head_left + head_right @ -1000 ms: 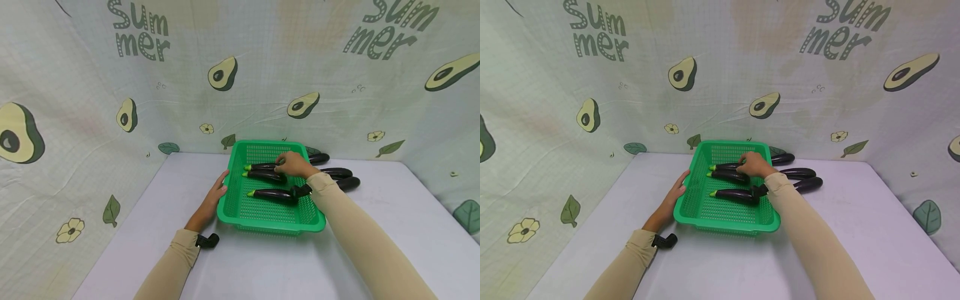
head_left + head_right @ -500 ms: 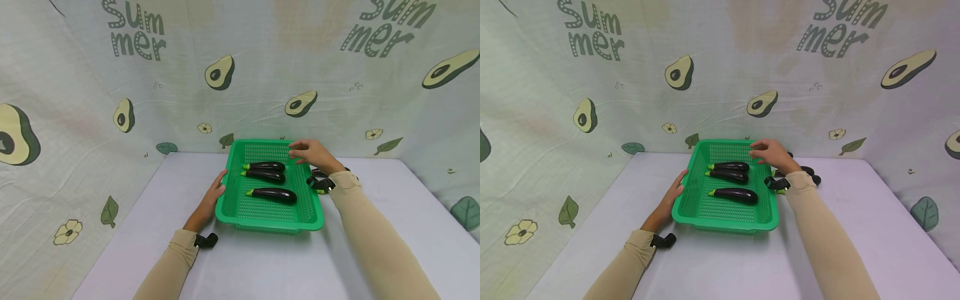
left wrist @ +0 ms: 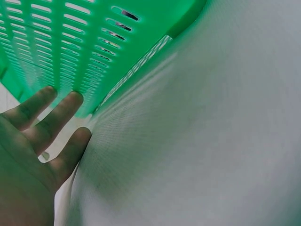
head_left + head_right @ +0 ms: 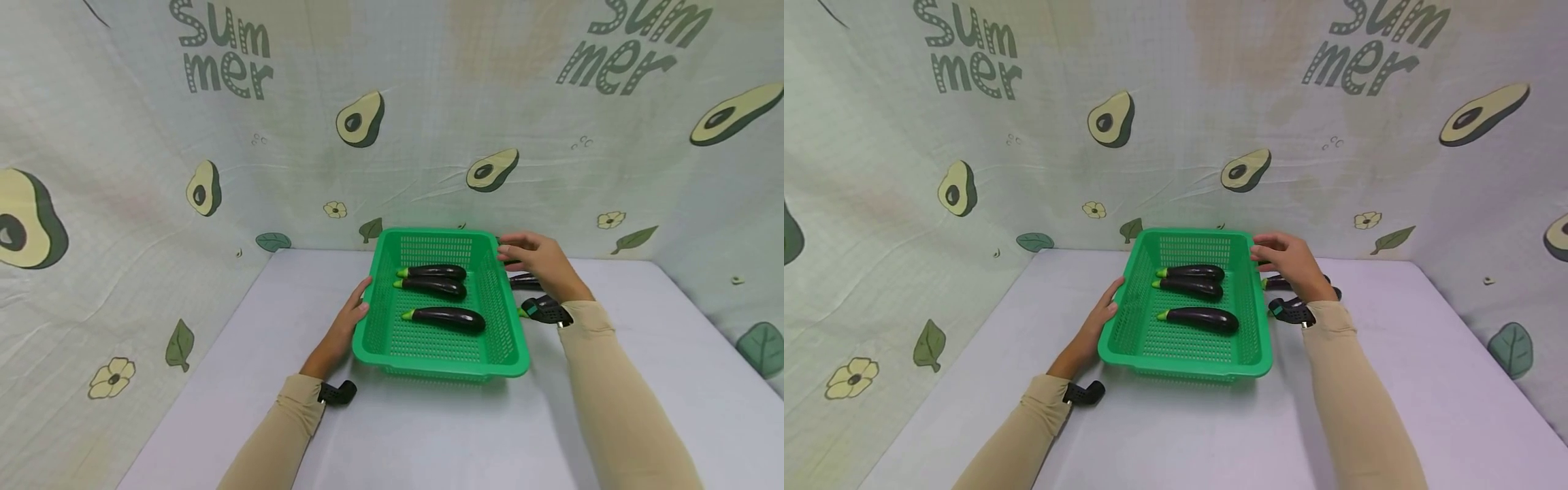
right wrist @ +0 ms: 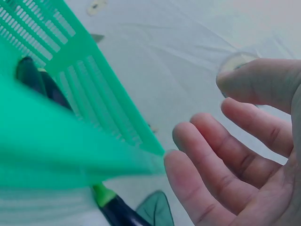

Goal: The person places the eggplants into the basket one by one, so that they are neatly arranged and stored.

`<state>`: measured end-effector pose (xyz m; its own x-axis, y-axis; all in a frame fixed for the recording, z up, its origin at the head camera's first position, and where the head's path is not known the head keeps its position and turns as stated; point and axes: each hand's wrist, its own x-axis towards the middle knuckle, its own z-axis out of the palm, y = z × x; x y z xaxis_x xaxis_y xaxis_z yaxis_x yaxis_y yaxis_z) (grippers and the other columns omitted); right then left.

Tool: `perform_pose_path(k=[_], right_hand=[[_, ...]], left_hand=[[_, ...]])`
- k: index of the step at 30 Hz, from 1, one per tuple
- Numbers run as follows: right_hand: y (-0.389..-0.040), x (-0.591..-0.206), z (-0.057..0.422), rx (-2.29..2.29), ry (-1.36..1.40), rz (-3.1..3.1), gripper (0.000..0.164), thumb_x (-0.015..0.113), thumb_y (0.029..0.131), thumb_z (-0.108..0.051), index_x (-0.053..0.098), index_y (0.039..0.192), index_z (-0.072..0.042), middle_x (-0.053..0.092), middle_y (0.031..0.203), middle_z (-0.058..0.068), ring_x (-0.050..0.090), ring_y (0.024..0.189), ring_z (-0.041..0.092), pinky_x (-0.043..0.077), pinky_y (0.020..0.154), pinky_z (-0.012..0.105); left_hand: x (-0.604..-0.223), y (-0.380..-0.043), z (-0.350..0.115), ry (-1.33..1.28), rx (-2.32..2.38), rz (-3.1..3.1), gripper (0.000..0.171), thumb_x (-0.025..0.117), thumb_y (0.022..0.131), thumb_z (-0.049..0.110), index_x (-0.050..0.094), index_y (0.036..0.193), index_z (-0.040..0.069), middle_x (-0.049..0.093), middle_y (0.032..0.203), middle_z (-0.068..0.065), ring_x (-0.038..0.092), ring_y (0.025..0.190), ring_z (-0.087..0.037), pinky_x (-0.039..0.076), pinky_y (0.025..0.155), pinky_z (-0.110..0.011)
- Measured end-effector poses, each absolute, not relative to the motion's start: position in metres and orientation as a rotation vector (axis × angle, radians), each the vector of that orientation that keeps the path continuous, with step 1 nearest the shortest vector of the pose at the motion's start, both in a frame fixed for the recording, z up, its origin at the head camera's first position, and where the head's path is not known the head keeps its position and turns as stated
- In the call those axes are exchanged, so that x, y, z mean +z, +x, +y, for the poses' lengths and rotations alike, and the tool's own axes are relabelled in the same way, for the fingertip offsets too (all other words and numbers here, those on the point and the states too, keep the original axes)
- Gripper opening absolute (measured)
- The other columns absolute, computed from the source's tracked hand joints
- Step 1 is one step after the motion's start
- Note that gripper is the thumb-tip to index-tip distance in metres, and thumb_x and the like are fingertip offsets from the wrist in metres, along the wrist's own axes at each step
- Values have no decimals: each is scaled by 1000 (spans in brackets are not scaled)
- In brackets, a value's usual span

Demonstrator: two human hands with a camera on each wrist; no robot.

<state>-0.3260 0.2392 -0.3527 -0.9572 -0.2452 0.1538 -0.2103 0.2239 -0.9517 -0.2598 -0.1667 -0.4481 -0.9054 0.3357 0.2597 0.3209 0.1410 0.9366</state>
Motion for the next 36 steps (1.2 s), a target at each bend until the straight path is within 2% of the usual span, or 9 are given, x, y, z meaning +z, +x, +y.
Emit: perform_pose_path(k=[3, 7, 13, 16, 22, 30, 36], right_hand=[[-322, -358, 248, -1901, -383, 2492, 56, 65, 99, -36, 52, 139, 0, 55, 134, 24, 63, 113, 28, 54, 88, 34], [-318, -366, 258, -1921, -345, 2505, 53, 65, 99, -35, 53, 138, -1, 56, 134, 19, 64, 112, 23, 53, 92, 40], [-313, -380, 267, -1963, -347, 2470, 50, 66, 98, -32, 55, 136, -1, 60, 129, 13, 65, 108, 18, 54, 89, 35], [-311, -386, 269, -1946, -363, 2481, 51, 67, 98, -32, 55, 136, -1, 62, 126, 10, 65, 109, 21, 55, 87, 34], [-307, -395, 274, -1960, -355, 2492, 45, 69, 97, -29, 57, 132, -2, 66, 113, 1, 66, 104, 20, 56, 82, 34], [-304, -398, 291, -2058, -343, 2546, 42, 69, 97, -23, 58, 131, -1, 69, 110, 0, 69, 97, 12, 57, 78, 29], [-303, -404, 311, -1982, -227, 2649, 43, 69, 97, -23, 58, 132, -1, 69, 112, 1, 68, 93, 5, 56, 77, 27]], left_hand=[[-435, -253, -166, 673, 1909, 2355, 58, 30, 108, 19, 11, 162, 9, 5, 166, -16, 7, 150, -34, 11, 116, -59], [-426, -247, -164, 676, 1913, 2346, 59, 31, 108, 18, 11, 161, 6, 6, 166, -18, 7, 150, -36, 12, 116, -60], [-448, -259, -166, 675, 1946, 2366, 58, 31, 108, 22, 12, 163, 14, 7, 167, -12, 9, 150, -32, 12, 115, -59], [-453, -261, -168, 677, 1955, 2372, 58, 31, 108, 26, 14, 163, 17, 8, 167, -11, 11, 149, -32, 13, 114, -59], [-454, -261, -168, 689, 1943, 2387, 59, 33, 107, 30, 16, 162, 19, 9, 167, -9, 11, 150, -31, 12, 115, -60], [-454, -262, -165, 691, 1941, 2384, 57, 32, 108, 29, 16, 162, 20, 10, 167, -9, 11, 150, -30, 12, 115, -60], [-454, -261, -166, 660, 1966, 2365, 59, 34, 107, 30, 16, 162, 19, 11, 166, -12, 20, 146, -36, 19, 112, -60]])
